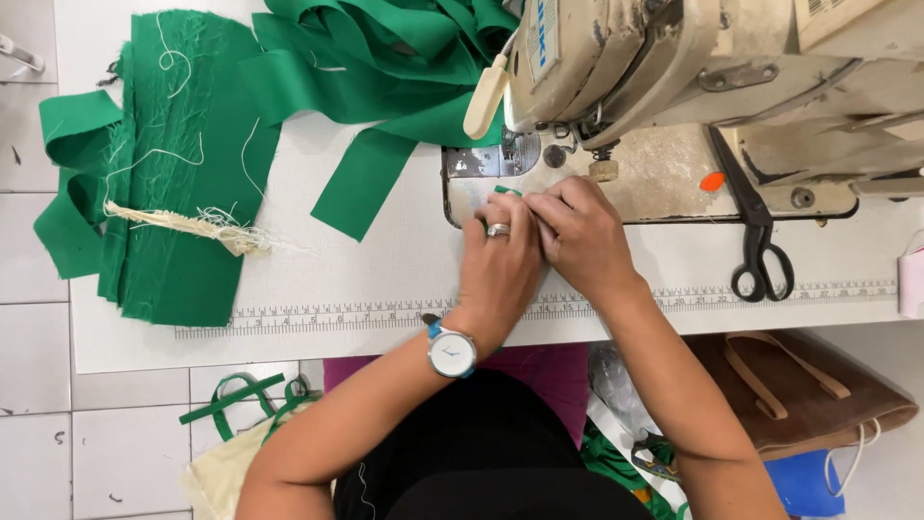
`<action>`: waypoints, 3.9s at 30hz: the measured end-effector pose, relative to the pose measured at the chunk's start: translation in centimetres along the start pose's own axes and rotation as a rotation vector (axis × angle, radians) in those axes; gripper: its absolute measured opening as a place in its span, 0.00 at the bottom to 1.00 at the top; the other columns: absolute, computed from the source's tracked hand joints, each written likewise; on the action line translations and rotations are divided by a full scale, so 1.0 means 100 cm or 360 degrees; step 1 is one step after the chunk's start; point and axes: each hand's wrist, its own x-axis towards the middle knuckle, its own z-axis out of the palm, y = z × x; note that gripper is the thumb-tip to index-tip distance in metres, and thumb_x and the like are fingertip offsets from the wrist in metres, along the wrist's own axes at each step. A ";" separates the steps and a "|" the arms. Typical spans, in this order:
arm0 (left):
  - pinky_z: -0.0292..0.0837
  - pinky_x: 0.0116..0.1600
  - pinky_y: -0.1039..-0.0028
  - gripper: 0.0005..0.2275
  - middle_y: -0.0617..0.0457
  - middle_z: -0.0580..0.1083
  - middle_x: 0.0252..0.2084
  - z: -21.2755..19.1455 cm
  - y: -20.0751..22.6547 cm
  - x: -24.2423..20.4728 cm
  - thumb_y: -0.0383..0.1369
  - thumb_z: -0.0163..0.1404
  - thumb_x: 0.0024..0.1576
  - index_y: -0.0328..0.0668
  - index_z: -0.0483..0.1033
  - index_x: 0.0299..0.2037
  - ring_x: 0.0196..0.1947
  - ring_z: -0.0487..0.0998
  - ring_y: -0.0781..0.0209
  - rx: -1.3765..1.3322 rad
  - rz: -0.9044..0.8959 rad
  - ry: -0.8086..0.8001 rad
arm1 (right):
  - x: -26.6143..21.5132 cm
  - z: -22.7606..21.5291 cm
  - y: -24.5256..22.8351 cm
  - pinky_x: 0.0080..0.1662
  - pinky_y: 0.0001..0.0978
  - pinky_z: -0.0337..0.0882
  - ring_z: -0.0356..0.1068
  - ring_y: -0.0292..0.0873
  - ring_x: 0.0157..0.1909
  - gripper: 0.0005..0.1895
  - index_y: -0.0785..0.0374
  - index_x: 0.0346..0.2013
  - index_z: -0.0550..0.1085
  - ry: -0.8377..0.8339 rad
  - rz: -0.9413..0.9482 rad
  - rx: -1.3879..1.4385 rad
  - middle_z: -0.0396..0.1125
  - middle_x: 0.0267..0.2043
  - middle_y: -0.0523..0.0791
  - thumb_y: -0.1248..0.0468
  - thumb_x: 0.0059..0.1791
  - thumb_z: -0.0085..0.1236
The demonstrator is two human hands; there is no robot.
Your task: Sewing green fabric strips using an industrial sewing machine on a factory floor.
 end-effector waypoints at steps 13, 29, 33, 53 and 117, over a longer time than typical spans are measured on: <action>0.57 0.64 0.50 0.18 0.49 0.66 0.54 0.049 -0.108 0.022 0.31 0.41 0.56 0.44 0.73 0.56 0.62 0.64 0.43 -0.0319 0.0776 0.0538 | 0.008 0.001 0.001 0.41 0.38 0.75 0.69 0.47 0.38 0.04 0.55 0.39 0.77 -0.0113 -0.0239 -0.0239 0.64 0.33 0.43 0.66 0.50 0.60; 0.55 0.67 0.51 0.20 0.55 0.66 0.55 0.089 -0.161 0.069 0.46 0.36 0.65 0.77 0.60 0.68 0.62 0.61 0.45 -0.0403 0.1238 0.0225 | 0.035 0.003 0.009 0.45 0.34 0.76 0.74 0.46 0.45 0.06 0.62 0.34 0.79 -0.0005 -0.0416 0.0514 0.74 0.45 0.44 0.64 0.51 0.55; 0.55 0.66 0.51 0.21 0.54 0.65 0.56 0.092 -0.164 0.083 0.47 0.36 0.65 0.81 0.58 0.69 0.63 0.61 0.44 -0.0431 0.1290 0.0219 | 0.033 -0.003 0.009 0.44 0.35 0.76 0.74 0.44 0.46 0.06 0.59 0.36 0.79 -0.0022 -0.0327 0.0427 0.74 0.46 0.42 0.63 0.51 0.54; 0.70 0.44 0.63 0.10 0.56 0.68 0.41 0.073 -0.128 0.055 0.26 0.41 0.63 0.51 0.75 0.47 0.35 0.76 0.56 -0.0620 0.1232 0.0320 | 0.026 0.003 0.020 0.53 0.34 0.74 0.76 0.38 0.51 0.11 0.50 0.44 0.80 -0.0092 -0.0259 0.0233 0.75 0.53 0.35 0.58 0.51 0.52; 0.62 0.28 0.81 0.10 0.56 0.62 0.27 -0.067 -0.153 -0.038 0.25 0.55 0.57 0.41 0.66 0.45 0.24 0.66 0.68 -0.2058 -0.0893 0.0614 | 0.032 -0.029 -0.021 0.44 0.43 0.73 0.73 0.50 0.37 0.08 0.54 0.38 0.83 -0.0090 0.0229 0.0839 0.73 0.31 0.48 0.57 0.51 0.60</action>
